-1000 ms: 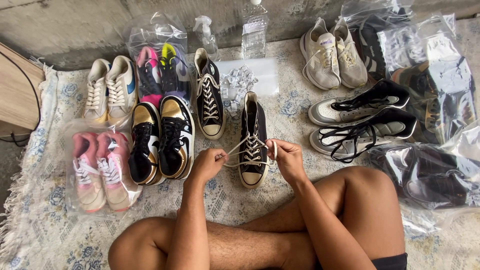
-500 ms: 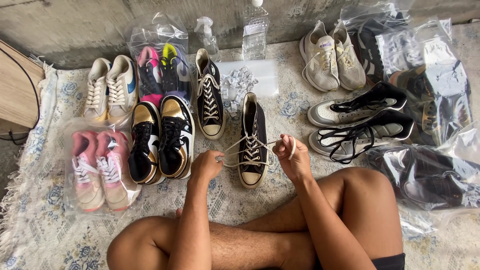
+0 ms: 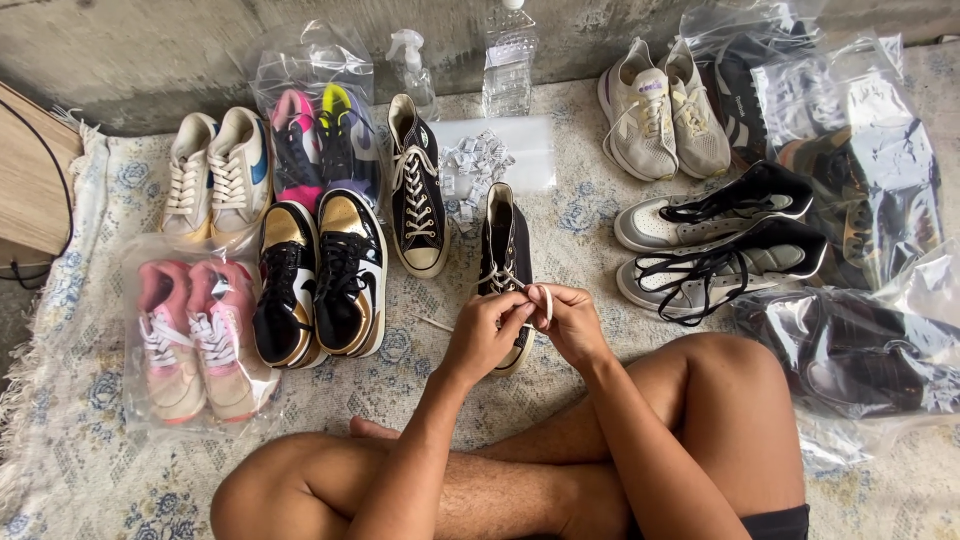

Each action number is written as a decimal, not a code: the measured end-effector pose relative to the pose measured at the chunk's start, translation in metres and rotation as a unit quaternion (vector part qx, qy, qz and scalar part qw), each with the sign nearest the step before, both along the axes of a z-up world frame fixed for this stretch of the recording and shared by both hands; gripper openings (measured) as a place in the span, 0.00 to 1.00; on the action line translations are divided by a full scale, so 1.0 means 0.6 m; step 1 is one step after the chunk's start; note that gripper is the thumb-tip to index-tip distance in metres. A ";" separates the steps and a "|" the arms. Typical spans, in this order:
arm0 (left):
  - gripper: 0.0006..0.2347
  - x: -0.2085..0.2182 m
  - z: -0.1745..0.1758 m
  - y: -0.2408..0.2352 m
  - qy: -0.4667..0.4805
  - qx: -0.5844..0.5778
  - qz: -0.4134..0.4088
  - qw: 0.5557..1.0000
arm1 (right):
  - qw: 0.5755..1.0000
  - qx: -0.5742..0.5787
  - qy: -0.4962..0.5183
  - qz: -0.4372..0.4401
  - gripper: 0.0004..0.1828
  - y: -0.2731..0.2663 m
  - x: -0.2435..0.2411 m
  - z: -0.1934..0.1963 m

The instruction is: The person sits on a rug surrounded by various shoes and laces a black high-top sneaker. They thread the white laces through the eyelets, pull them tight, and tie a knot at the top.

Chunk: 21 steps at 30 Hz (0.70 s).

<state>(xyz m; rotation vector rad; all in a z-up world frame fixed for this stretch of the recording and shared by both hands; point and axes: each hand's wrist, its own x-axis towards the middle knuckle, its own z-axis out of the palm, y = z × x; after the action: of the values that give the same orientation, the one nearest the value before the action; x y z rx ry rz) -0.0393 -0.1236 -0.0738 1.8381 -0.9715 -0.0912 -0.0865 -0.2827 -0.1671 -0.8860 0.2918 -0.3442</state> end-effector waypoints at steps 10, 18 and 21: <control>0.05 0.024 0.022 0.052 0.095 0.051 -0.058 0.992 | 0.998 0.052 -0.001 -0.034 0.08 0.002 -0.006 0.021; 0.04 0.010 0.065 0.064 0.112 0.066 -0.079 0.988 | 0.991 0.111 0.048 -0.055 0.08 -0.014 0.000 0.002; 0.04 0.014 0.063 0.069 0.128 0.084 -0.074 0.985 | 0.990 0.104 0.074 -0.056 0.08 -0.022 0.006 -0.021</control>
<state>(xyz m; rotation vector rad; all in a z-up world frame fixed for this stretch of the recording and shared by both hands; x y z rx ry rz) -0.0308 -0.0820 -0.0358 1.8486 -0.9378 -0.5028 -0.0827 -0.2959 -0.1797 -0.6924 0.5061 -0.3453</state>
